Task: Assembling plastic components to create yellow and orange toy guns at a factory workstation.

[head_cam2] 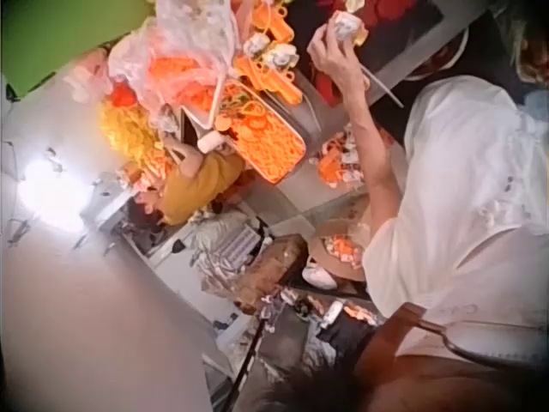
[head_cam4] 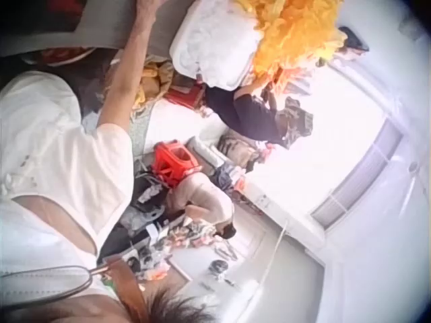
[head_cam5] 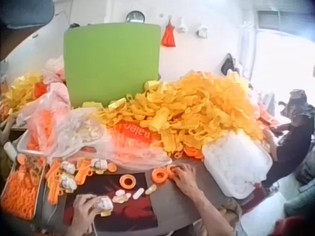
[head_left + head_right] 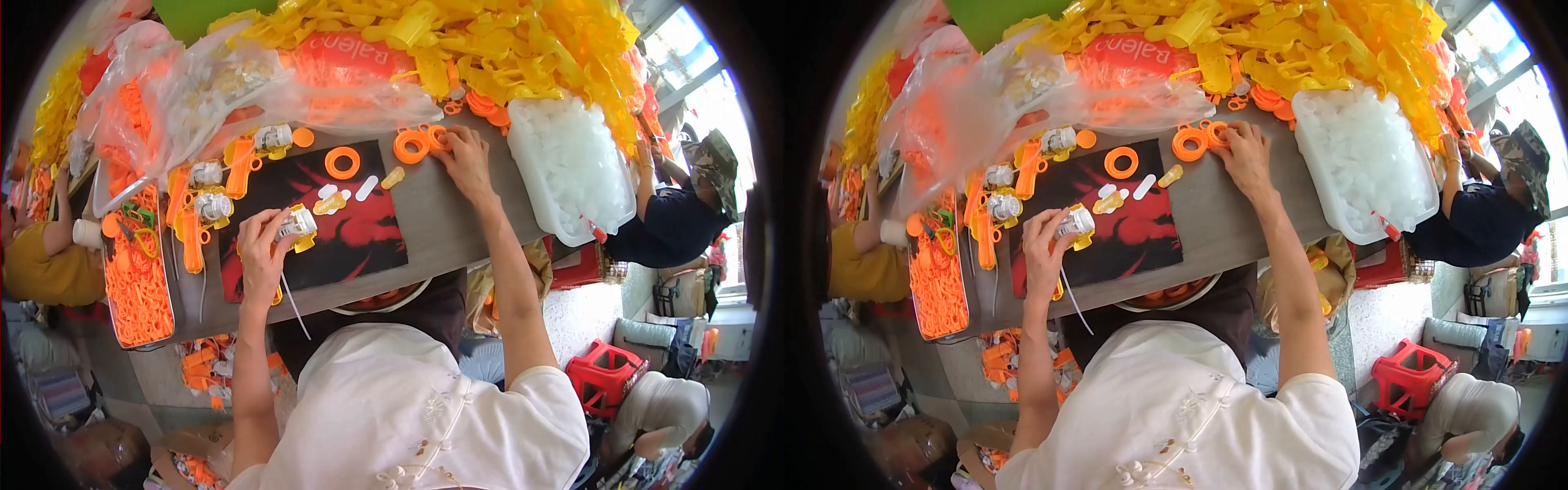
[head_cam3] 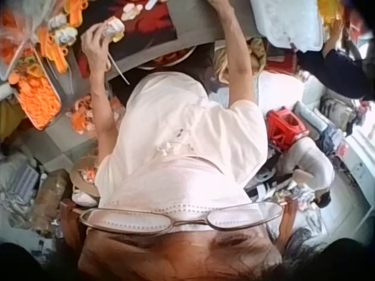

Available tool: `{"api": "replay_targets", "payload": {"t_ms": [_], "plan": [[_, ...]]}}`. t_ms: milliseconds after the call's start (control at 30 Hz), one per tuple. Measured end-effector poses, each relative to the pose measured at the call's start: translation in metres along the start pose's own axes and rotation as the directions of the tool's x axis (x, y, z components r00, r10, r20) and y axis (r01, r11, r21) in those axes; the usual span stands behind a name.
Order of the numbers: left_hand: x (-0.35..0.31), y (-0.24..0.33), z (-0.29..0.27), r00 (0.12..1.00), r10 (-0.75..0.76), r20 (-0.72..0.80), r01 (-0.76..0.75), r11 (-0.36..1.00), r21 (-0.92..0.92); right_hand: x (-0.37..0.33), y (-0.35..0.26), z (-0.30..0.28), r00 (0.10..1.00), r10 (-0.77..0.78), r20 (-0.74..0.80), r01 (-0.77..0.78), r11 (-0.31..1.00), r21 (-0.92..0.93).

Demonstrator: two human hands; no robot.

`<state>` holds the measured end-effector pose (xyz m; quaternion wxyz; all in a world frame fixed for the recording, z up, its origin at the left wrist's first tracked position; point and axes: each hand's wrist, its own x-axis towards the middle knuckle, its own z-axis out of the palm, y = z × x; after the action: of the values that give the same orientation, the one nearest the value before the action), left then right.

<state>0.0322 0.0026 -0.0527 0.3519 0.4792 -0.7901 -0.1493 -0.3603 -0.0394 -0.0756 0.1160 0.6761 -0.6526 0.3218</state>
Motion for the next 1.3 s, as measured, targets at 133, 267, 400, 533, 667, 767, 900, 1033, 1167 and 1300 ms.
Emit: {"api": "replay_targets", "payload": {"t_ms": [133,267,400,533,667,767,900,1033,1167,1300], "plan": [[-0.001,0.002,-0.002,1.0,0.001,-0.002,-0.001,1.0,0.021,0.009,0.025,-0.01,0.982,0.182,0.048,-0.188,0.964,0.185],[-0.007,-0.001,-0.003,1.0,-0.02,-0.007,0.02,1.0,0.02,0.012,0.029,-0.002,0.971,0.081,-0.224,-0.101,0.991,-0.082],[-0.005,-0.001,-0.004,0.997,0.037,-0.067,-0.03,0.994,0.102,0.014,0.005,0.011,0.977,-0.046,0.206,0.083,0.981,-0.175],[0.005,0.004,0.0,0.957,-0.088,-0.278,0.026,0.975,-0.22,0.032,0.0,0.008,0.978,-0.013,0.207,0.087,0.931,-0.353],[-0.016,-0.001,-0.008,0.911,-0.11,-0.398,0.094,0.994,-0.059,0.02,-0.022,-0.019,0.994,0.092,0.059,-0.087,0.993,-0.081],[-0.026,0.017,-0.009,0.97,-0.073,-0.233,0.121,0.973,0.196,-0.01,-0.076,-0.046,0.857,0.184,0.481,-0.438,0.751,0.494],[-0.025,0.022,-0.002,0.966,-0.127,-0.226,0.204,0.912,0.357,-0.063,-0.153,-0.035,0.846,-0.02,0.532,-0.365,0.706,0.607],[-0.026,0.016,-0.01,0.982,-0.093,-0.162,0.143,0.933,0.329,-0.077,-0.18,-0.032,0.937,-0.1,0.336,-0.027,0.935,0.353],[-0.021,0.002,-0.02,0.983,-0.112,-0.146,0.136,0.977,0.166,-0.074,-0.175,-0.038,0.923,-0.286,0.258,0.166,0.899,0.405],[-0.026,-0.007,-0.007,0.979,-0.023,-0.204,0.058,0.984,0.168,-0.08,-0.167,-0.031,0.805,-0.526,0.275,0.432,0.837,0.336]]}}
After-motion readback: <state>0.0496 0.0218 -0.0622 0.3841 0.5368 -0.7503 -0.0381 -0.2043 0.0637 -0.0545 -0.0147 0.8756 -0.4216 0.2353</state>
